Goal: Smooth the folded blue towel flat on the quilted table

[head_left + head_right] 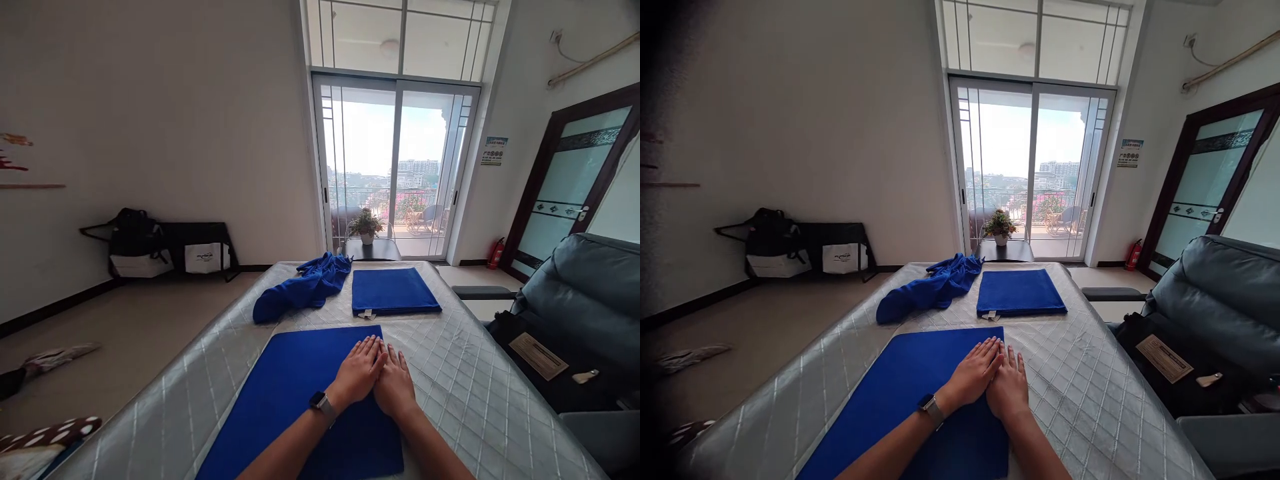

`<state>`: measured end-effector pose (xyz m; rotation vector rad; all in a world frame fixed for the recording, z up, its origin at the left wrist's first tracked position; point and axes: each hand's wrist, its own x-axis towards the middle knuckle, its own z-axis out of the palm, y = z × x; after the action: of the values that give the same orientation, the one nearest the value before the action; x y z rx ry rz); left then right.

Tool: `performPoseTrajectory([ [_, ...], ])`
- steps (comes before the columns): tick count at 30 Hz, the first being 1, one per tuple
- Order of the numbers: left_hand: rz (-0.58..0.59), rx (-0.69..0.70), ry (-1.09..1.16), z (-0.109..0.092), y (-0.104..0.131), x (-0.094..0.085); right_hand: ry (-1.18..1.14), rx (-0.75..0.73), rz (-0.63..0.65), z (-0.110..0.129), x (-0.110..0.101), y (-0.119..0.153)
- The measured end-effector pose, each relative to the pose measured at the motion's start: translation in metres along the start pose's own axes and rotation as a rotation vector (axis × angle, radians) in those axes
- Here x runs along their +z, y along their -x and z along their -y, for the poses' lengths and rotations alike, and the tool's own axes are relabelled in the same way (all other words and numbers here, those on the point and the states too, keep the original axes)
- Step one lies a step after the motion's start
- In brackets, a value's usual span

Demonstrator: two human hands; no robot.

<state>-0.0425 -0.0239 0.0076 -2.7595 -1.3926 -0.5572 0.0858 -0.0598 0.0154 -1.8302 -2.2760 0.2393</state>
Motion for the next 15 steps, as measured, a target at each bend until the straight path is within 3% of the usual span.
performPoseTrajectory([
  [3,0.068,-0.096,-0.014,0.014,0.009,-0.005,-0.023,0.041,-0.011,0.0,0.001,-0.001],
  [6,0.109,-0.196,-0.06,0.043,0.03,-0.019,-0.038,0.065,-0.025,0.002,0.0,-0.001],
  [11,0.152,-0.379,-0.154,0.103,0.083,-0.044,-0.046,0.068,-0.015,0.004,-0.003,0.0],
  [15,0.138,-0.448,-0.202,0.147,0.124,-0.053,-0.029,0.068,-0.01,0.004,-0.004,0.0],
])
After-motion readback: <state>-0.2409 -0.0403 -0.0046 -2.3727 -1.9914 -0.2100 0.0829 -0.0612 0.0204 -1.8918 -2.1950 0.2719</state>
